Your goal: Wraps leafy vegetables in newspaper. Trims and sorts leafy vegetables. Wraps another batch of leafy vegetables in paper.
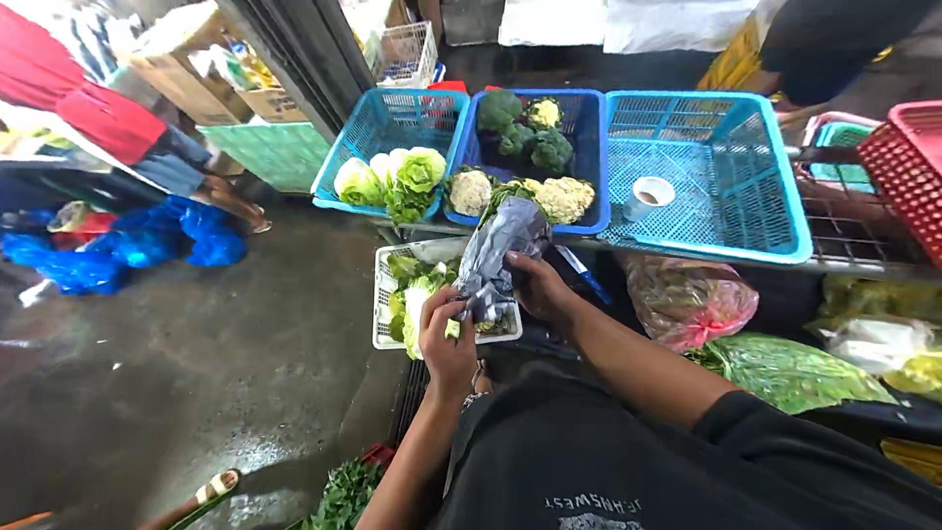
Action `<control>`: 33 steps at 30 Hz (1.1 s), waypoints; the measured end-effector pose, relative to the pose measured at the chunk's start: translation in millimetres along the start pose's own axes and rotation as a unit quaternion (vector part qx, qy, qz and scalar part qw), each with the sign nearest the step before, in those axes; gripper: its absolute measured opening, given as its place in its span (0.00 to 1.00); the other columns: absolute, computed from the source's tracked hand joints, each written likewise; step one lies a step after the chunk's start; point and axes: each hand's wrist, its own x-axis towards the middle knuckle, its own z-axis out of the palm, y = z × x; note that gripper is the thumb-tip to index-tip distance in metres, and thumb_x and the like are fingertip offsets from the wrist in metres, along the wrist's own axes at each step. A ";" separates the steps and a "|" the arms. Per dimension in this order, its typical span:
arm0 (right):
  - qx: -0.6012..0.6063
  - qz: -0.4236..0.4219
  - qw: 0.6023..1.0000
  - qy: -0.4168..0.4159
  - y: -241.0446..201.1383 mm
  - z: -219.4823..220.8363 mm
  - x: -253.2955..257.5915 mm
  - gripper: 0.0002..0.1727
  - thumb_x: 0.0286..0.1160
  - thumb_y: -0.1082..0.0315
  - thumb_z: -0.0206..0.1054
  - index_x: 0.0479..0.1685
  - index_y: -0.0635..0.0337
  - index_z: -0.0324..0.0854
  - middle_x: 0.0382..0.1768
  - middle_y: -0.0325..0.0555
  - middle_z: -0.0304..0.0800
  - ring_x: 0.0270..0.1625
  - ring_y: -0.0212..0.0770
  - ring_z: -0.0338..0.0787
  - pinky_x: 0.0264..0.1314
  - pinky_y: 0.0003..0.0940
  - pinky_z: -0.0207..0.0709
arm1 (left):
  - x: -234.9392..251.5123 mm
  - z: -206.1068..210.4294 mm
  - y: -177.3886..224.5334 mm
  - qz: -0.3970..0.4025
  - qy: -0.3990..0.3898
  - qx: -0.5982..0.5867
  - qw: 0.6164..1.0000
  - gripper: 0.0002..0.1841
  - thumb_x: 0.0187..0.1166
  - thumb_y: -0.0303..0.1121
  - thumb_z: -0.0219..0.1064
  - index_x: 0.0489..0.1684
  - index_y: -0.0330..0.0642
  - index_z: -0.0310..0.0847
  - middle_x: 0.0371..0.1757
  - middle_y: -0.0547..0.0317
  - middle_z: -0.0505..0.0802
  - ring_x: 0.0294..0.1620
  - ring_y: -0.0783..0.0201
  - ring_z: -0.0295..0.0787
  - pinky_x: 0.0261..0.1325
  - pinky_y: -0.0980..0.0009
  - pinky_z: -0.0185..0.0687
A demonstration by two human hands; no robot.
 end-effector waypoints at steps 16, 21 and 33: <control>-0.198 -0.021 0.975 -0.096 4.2 101.9 59.4 0.34 0.68 0.67 0.77 0.76 0.58 0.72 0.58 0.48 0.91 0.60 0.41 0.91 0.67 0.42 0.87 | 111.8 -77.0 -94.3 -0.380 -0.135 -0.383 0.831 0.21 0.94 0.40 0.43 0.73 0.43 0.77 0.55 0.53 0.93 0.56 0.60 0.91 0.63 0.56 0.88; -0.213 -0.086 0.973 -0.003 25.7 116.4 54.4 0.41 0.71 0.64 0.76 0.86 0.52 0.61 0.68 0.48 0.85 0.66 0.42 0.88 0.69 0.43 0.86 | 107.8 -66.9 -99.4 -0.365 -0.022 -0.384 0.848 0.16 0.92 0.33 0.52 0.69 0.39 0.78 0.54 0.53 0.92 0.54 0.62 0.91 0.61 0.58 0.88; -0.346 -0.094 0.932 0.049 32.6 129.2 46.0 0.28 0.77 0.57 0.72 0.72 0.63 0.76 0.58 0.50 0.90 0.58 0.42 0.91 0.62 0.42 0.88 | 100.3 -73.0 -112.0 -0.381 0.006 -0.303 0.873 0.43 0.61 0.23 0.77 0.83 0.36 0.60 0.64 0.45 0.87 0.60 0.60 0.90 0.62 0.60 0.90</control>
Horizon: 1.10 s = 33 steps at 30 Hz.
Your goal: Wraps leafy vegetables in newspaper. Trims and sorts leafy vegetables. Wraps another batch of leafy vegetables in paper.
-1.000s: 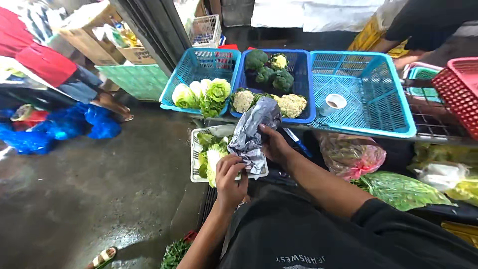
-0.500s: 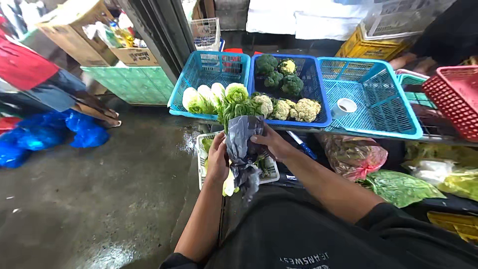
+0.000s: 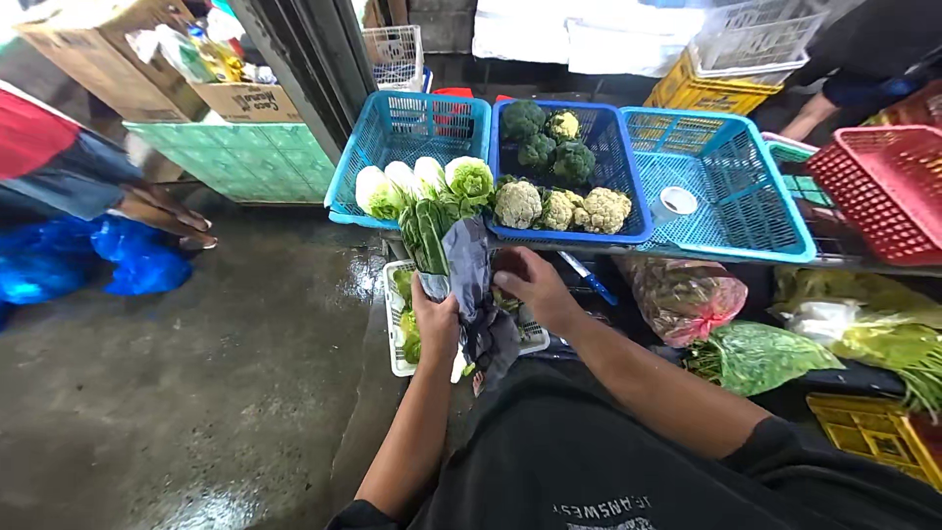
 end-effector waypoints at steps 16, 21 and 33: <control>0.276 0.236 0.931 0.037 33.6 -0.2 -0.3 0.14 0.91 0.68 0.55 0.66 0.64 0.75 0.47 0.53 0.92 0.47 0.45 0.94 0.51 0.43 0.90 | -1.3 -43.9 -8.5 -0.157 -0.045 -0.279 0.946 0.29 0.70 0.45 0.75 0.68 0.42 0.74 0.55 0.46 0.92 0.56 0.55 0.92 0.59 0.52 0.90; -0.095 0.132 0.981 0.104 45.6 0.8 -0.4 0.29 0.81 0.63 0.67 0.78 0.64 0.67 0.71 0.59 0.79 0.67 0.49 0.86 0.67 0.47 0.83 | 1.6 -39.0 -13.5 -0.156 -0.059 -0.290 0.942 0.30 0.67 0.46 0.77 0.66 0.42 0.74 0.53 0.47 0.92 0.54 0.56 0.93 0.57 0.54 0.91; 0.184 0.033 0.982 0.004 16.4 12.1 -5.7 0.54 0.59 0.47 0.85 0.83 0.62 0.58 0.67 0.47 0.85 0.67 0.36 0.87 0.71 0.35 0.84 | -7.7 -3.8 7.6 0.110 -0.243 0.221 0.938 0.44 0.69 0.49 0.78 0.87 0.40 0.66 0.76 0.50 0.83 0.72 0.62 0.84 0.74 0.59 0.84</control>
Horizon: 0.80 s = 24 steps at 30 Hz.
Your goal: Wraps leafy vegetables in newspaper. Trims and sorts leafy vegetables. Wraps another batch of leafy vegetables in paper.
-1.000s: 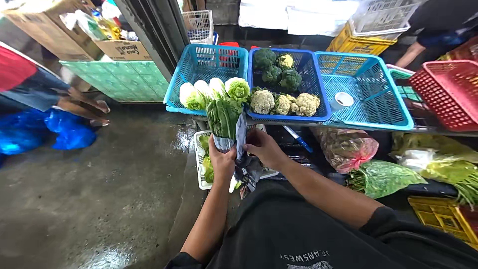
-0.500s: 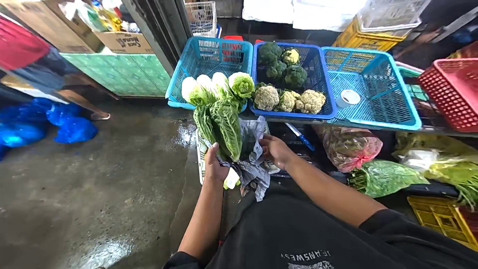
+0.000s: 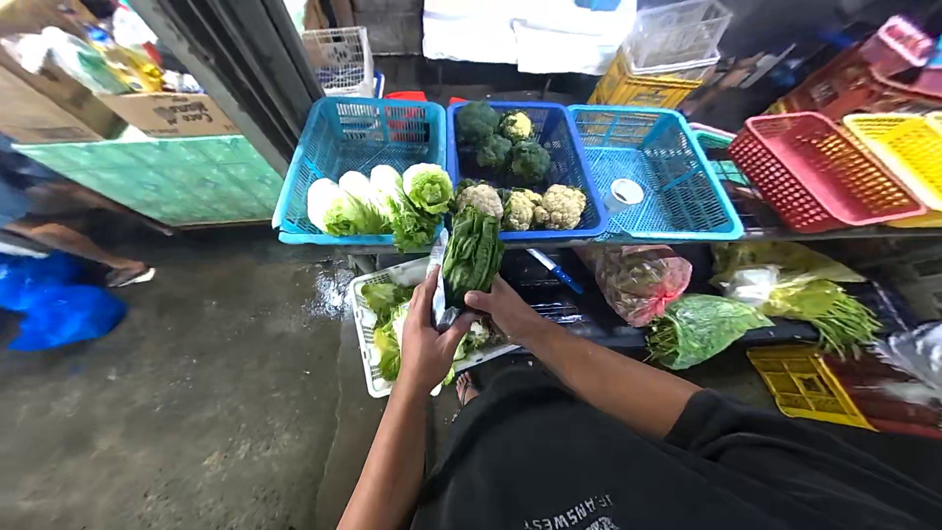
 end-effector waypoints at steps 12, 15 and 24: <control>0.184 0.037 0.982 0.017 -14.9 -46.9 -2.1 0.49 0.52 0.32 0.80 0.73 0.53 0.72 0.57 0.45 0.91 0.60 0.39 0.91 0.66 0.42 0.86 | 28.4 -7.5 14.6 0.008 0.296 -0.131 0.946 0.12 0.79 0.18 0.56 0.56 0.31 0.79 0.49 0.56 0.92 0.53 0.68 0.91 0.59 0.66 0.89; 0.162 0.012 0.986 0.039 -11.1 -52.2 -2.4 0.48 0.61 0.36 0.77 0.78 0.55 0.68 0.62 0.48 0.89 0.64 0.42 0.89 0.69 0.44 0.84 | 28.5 -29.2 22.3 0.117 0.219 0.124 0.961 0.21 0.73 0.28 0.63 0.65 0.33 0.85 0.67 0.48 0.86 0.70 0.61 0.81 0.72 0.65 0.79; 0.095 -0.043 0.988 0.113 -12.2 -40.8 -1.7 0.52 0.59 0.39 0.83 0.82 0.55 0.62 0.63 0.51 0.87 0.63 0.44 0.90 0.66 0.43 0.87 | 39.4 37.4 33.6 0.141 0.081 0.184 0.969 0.15 0.70 0.44 0.81 0.50 0.49 0.95 0.44 0.64 0.92 0.47 0.69 0.88 0.52 0.66 0.87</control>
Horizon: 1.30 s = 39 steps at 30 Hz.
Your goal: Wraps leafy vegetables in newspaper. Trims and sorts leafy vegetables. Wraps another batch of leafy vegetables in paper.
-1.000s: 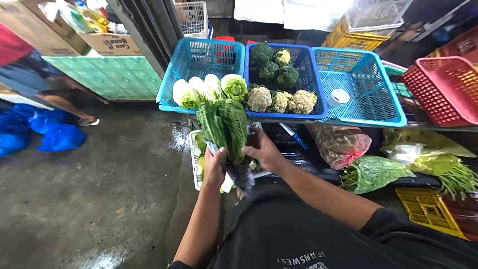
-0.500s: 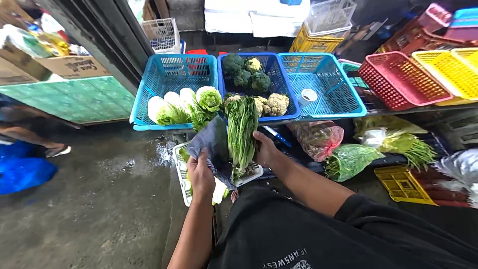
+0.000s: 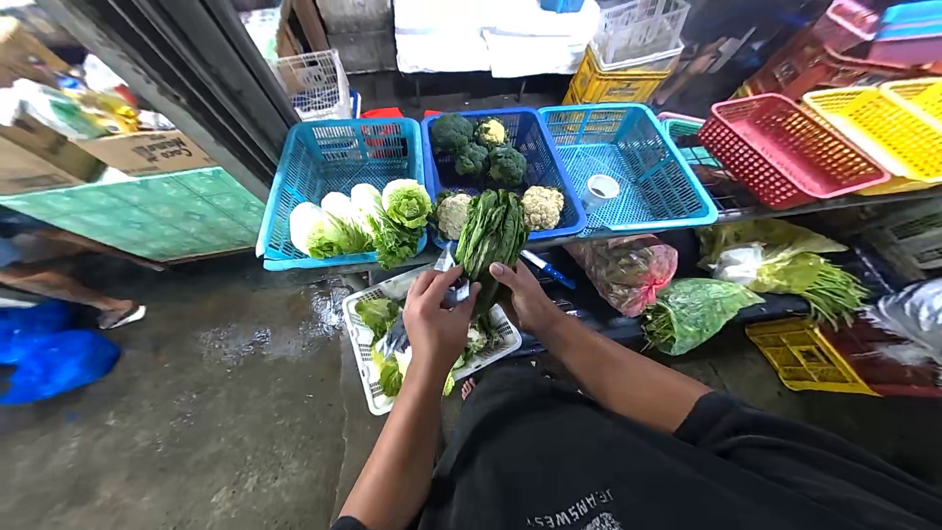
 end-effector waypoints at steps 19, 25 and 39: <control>-0.049 -0.055 0.997 0.031 -11.9 -4.9 -6.0 0.39 0.68 0.65 0.79 0.80 0.56 0.65 0.61 0.51 0.88 0.60 0.42 0.92 0.64 0.42 0.89 | 21.6 4.7 7.5 0.069 0.019 -0.072 0.995 0.11 0.71 0.27 0.76 0.49 0.44 0.93 0.49 0.61 0.92 0.52 0.69 0.89 0.54 0.70 0.89; -0.040 -0.071 0.996 -0.035 -15.7 -6.9 -11.3 0.46 0.61 0.57 0.84 0.79 0.60 0.63 0.60 0.49 0.88 0.60 0.41 0.91 0.66 0.41 0.88 | 53.4 -10.5 29.1 0.150 -0.119 0.023 0.981 0.21 0.75 0.32 0.70 0.68 0.51 0.89 0.43 0.61 0.94 0.39 0.67 0.90 0.45 0.61 0.89; 0.164 0.017 0.984 -0.064 -13.5 -26.8 -8.9 0.41 0.63 0.43 0.78 0.73 0.57 0.72 0.56 0.50 0.90 0.59 0.44 0.91 0.65 0.46 0.86 | 43.3 -40.3 37.2 0.070 -0.143 -0.324 0.933 0.06 0.82 0.31 0.63 0.43 0.43 0.86 0.64 0.50 0.91 0.64 0.54 0.89 0.62 0.60 0.89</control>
